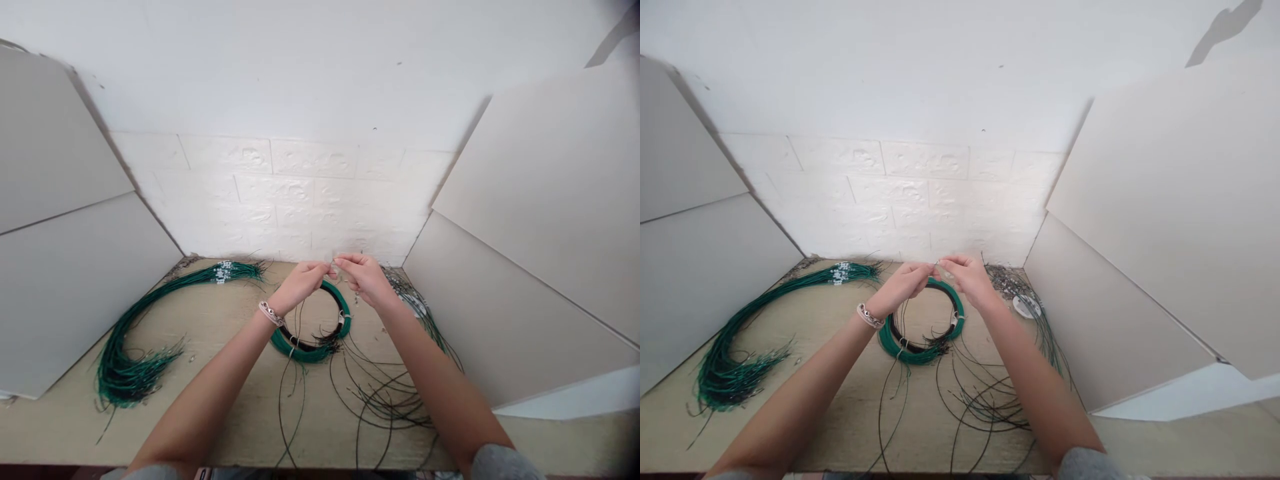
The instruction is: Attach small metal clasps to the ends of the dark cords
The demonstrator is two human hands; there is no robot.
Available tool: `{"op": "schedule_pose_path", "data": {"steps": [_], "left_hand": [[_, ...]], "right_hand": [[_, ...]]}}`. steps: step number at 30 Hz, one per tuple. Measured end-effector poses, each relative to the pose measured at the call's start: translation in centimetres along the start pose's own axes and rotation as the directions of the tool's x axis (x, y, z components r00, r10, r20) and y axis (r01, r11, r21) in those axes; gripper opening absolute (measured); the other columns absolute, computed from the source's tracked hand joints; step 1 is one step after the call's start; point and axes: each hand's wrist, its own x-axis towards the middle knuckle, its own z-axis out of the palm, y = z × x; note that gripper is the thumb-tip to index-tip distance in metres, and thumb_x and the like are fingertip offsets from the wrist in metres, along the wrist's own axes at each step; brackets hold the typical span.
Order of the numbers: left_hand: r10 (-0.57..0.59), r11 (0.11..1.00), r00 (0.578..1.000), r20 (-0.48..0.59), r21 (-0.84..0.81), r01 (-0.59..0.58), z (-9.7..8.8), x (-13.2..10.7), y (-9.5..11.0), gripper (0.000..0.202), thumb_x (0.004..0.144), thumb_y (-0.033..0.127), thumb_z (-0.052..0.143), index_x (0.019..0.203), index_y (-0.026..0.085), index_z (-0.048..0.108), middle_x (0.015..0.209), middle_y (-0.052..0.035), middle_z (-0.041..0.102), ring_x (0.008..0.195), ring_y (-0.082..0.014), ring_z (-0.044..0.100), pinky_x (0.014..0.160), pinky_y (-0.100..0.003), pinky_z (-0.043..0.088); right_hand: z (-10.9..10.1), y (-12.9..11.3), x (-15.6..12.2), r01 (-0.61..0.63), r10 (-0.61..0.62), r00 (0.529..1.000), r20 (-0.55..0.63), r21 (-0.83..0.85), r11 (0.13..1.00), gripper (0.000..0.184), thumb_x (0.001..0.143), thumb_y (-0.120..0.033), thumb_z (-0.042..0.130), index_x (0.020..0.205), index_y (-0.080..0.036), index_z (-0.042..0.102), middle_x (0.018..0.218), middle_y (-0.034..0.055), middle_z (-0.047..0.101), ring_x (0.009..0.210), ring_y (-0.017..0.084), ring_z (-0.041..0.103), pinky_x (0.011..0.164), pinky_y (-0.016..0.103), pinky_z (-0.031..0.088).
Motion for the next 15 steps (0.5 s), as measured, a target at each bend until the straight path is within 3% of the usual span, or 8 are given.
{"op": "schedule_pose_path", "data": {"steps": [3,7,15], "left_hand": [[0.042,0.996,0.999,0.006,0.079,-0.043,0.18,-0.15,0.2,0.036,0.079,0.042,0.04,0.069,0.012,0.06,0.044,0.0067,0.026,0.041,-0.0064,0.022,0.041,-0.02,0.017],[0.118,0.987,0.99,-0.071,0.117,-0.109,0.34,-0.09,0.26,0.034,0.077,0.036,0.041,0.068,0.011,0.063,0.045,0.0058,0.028,0.045,-0.007,0.025,0.044,-0.021,0.018],[0.168,0.981,0.975,-0.146,0.123,-0.15,0.42,0.13,0.08,0.033,0.073,0.039,0.048,0.069,0.011,0.066,0.05,0.0029,0.044,0.05,-0.0093,0.035,0.048,-0.021,0.025]], "right_hand": [[-0.26,-0.19,-0.05,-0.069,0.059,0.992,0.108,0.092,0.993,0.032,0.058,-0.04,0.073,0.073,-0.015,0.059,0.04,-0.0117,0.025,0.036,0.001,0.013,0.033,0.018,0.007],[-0.58,-0.14,-0.13,-0.107,0.076,0.97,0.229,0.127,0.986,0.027,0.063,-0.036,0.072,0.073,-0.015,0.06,0.043,-0.0104,0.029,0.037,0.001,0.013,0.032,0.017,0.007],[-0.86,0.06,0.03,-0.134,0.086,0.962,0.259,0.172,0.976,0.023,0.064,-0.033,0.071,0.073,-0.015,0.06,0.043,-0.0109,0.027,0.037,0.001,0.011,0.03,0.015,0.008]]}}
